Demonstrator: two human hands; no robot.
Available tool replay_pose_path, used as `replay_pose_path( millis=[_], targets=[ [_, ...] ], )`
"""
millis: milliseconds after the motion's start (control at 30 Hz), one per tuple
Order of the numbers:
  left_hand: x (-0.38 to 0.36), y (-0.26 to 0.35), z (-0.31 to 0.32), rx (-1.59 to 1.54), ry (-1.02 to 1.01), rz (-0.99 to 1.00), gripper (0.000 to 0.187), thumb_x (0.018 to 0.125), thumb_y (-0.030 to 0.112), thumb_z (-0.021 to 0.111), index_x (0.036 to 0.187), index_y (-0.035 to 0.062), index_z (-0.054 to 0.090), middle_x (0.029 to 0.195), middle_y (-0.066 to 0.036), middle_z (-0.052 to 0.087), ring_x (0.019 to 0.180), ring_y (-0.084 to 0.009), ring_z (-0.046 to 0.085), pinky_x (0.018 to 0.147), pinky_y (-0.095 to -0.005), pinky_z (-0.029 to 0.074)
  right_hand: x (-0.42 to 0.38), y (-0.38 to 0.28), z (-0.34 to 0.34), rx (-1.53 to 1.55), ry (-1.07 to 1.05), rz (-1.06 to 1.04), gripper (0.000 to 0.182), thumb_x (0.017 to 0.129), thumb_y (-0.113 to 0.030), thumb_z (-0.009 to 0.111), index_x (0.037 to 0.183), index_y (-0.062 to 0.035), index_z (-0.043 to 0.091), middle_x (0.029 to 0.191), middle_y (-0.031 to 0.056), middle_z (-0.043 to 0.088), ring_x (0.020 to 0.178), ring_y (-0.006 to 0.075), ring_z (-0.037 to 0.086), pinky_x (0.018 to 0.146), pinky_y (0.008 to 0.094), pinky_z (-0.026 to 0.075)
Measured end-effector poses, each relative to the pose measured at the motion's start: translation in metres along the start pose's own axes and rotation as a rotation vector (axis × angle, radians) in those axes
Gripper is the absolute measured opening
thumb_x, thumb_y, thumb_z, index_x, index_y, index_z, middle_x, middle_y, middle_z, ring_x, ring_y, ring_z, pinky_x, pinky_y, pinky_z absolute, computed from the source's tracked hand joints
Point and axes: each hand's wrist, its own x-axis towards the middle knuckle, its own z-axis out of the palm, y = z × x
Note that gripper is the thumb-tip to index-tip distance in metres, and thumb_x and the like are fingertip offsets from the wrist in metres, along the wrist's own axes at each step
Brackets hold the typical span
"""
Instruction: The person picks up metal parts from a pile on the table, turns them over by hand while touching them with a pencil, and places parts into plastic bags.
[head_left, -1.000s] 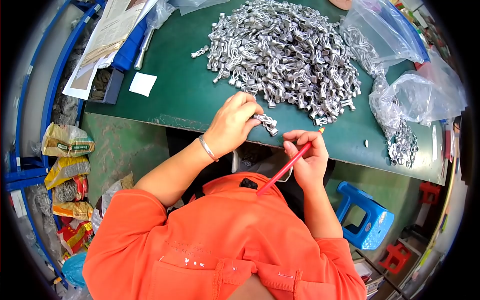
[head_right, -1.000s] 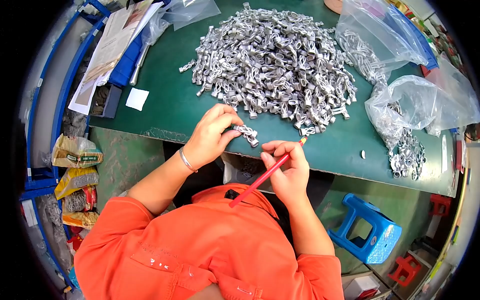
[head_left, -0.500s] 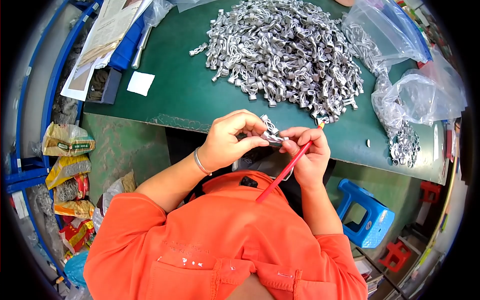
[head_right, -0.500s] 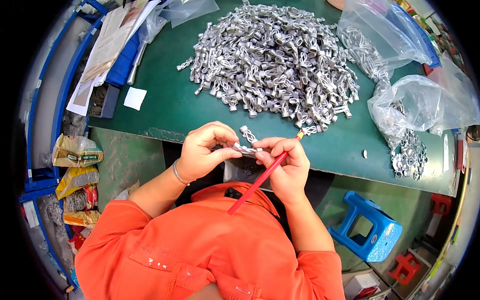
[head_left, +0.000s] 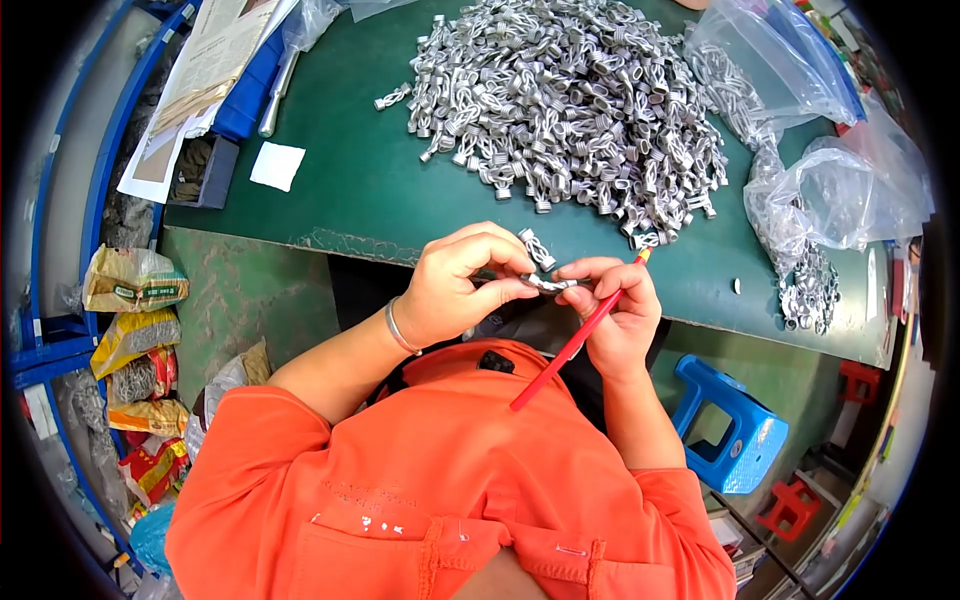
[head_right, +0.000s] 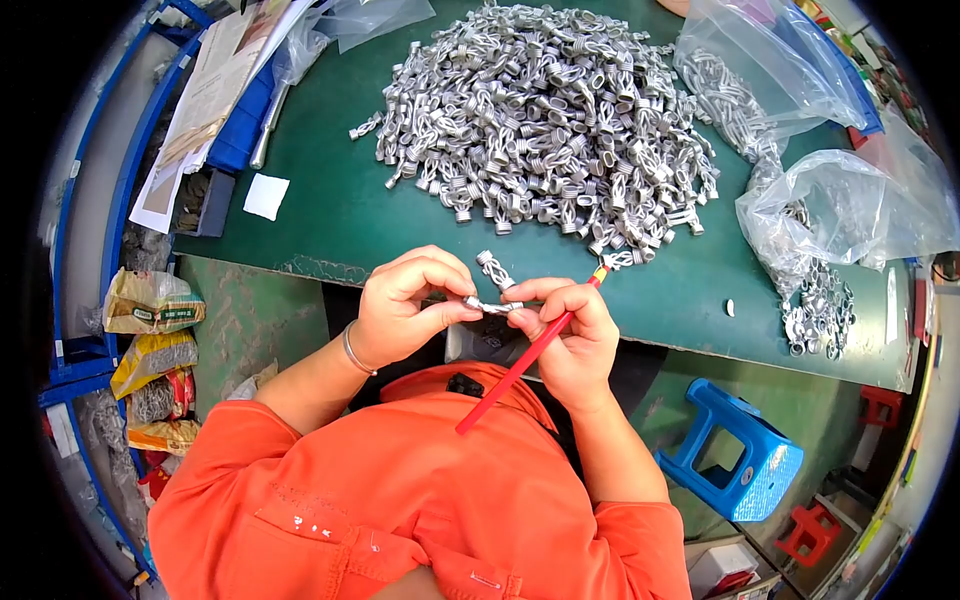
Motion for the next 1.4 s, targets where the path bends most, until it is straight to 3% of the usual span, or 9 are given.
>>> replay_pose_path(
  millis=[367,467,600,700,800,933,1100,1167,1400],
  targets=[
    [0.003,-0.01,-0.003,-0.113,0.015,-0.148,0.009,0.082,-0.003,0.063,0.09,-0.0031,0.059,0.093,-0.009,0.057,0.081,-0.0127,0.057,0.069,-0.024,0.049,0.012,-0.006,-0.006,-0.376,-0.107,-0.036,0.024,0.078,0.006,0.066,0.077,-0.0043,0.044,0.088,0.0121,0.063,0.075,0.0142,0.058,0.068,0.0257,0.047],
    [0.013,-0.009,-0.01,0.113,0.123,-0.024,0.016,0.08,0.004,0.066,0.094,-0.0031,0.061,0.087,-0.008,0.06,0.07,-0.0109,0.06,0.061,-0.0218,0.049,0.046,-0.036,0.0,-0.117,-0.134,0.172,0.024,0.08,0.004,0.064,0.078,-0.0064,0.043,0.085,0.0134,0.061,0.066,0.0138,0.059,0.051,0.0227,0.046],
    [0.011,-0.022,-0.015,0.196,0.286,-0.058,0.014,0.081,0.003,0.065,0.093,-0.0011,0.062,0.083,-0.006,0.06,0.062,-0.0091,0.058,0.057,-0.0207,0.047,0.122,-0.07,-0.002,-0.207,-0.201,0.497,0.025,0.077,0.003,0.067,0.076,-0.0066,0.043,0.074,0.0108,0.061,0.058,0.0188,0.061,0.049,0.0272,0.049],
    [0.011,-0.019,-0.014,0.147,0.29,-0.105,0.01,0.081,0.002,0.064,0.09,-0.0018,0.062,0.081,-0.004,0.058,0.064,-0.0066,0.055,0.059,-0.0198,0.046,0.208,-0.092,0.002,-0.348,-0.052,0.183,0.017,0.081,0.001,0.06,0.078,-0.0058,0.045,0.074,0.0119,0.059,0.065,0.02,0.059,0.056,0.0285,0.047],
    [0.011,-0.021,-0.013,0.125,0.312,-0.098,0.01,0.08,0.002,0.064,0.09,-0.0014,0.062,0.08,-0.004,0.059,0.063,-0.0064,0.055,0.058,-0.0201,0.045,0.277,-0.105,0.007,-0.074,0.205,-0.031,0.016,0.09,-0.008,0.054,0.098,-0.0005,0.043,0.1,0.0179,0.06,0.09,0.029,0.064,0.073,0.0354,0.055],
    [0.01,-0.016,-0.016,0.157,0.296,-0.113,0.009,0.08,0.001,0.063,0.089,-0.001,0.063,0.08,-0.005,0.059,0.062,-0.007,0.055,0.057,-0.0205,0.045,0.26,-0.091,0.001,-0.098,0.158,0.03,0.023,0.095,-0.021,0.049,0.105,-0.0003,0.044,0.103,0.0181,0.06,0.087,0.0255,0.064,0.068,0.0317,0.055],
    [0.011,-0.028,-0.016,0.224,0.289,-0.016,0.007,0.08,0.001,0.062,0.087,-0.0009,0.062,0.079,-0.005,0.059,0.06,-0.0086,0.054,0.056,-0.0204,0.044,0.17,-0.067,-0.02,-0.064,0.094,-0.031,0.018,0.094,-0.014,0.05,0.078,-0.0064,0.043,0.071,0.0141,0.062,0.054,0.0171,0.058,0.049,0.0268,0.049],
    [0.014,-0.02,-0.018,0.24,0.284,-0.041,0.007,0.081,0.0,0.062,0.088,-0.0009,0.062,0.079,-0.005,0.059,0.06,-0.008,0.053,0.055,-0.0201,0.044,0.132,-0.061,-0.025,-0.209,0.009,-0.003,0.03,0.081,0.001,0.063,0.069,-0.0081,0.037,0.071,0.0115,0.061,0.054,0.0139,0.055,0.049,0.0251,0.046],
    [0.012,-0.023,-0.014,0.226,0.251,-0.057,0.008,0.08,-0.001,0.061,0.088,0.0,0.063,0.08,-0.004,0.058,0.058,-0.0062,0.052,0.053,-0.02,0.043,0.057,-0.025,-0.008,-0.946,-0.474,-0.31,0.036,0.062,-0.001,0.077,0.069,-0.0056,0.042,0.089,0.0119,0.064,0.072,0.0278,0.058,0.062,0.0328,0.046]
  ],
)
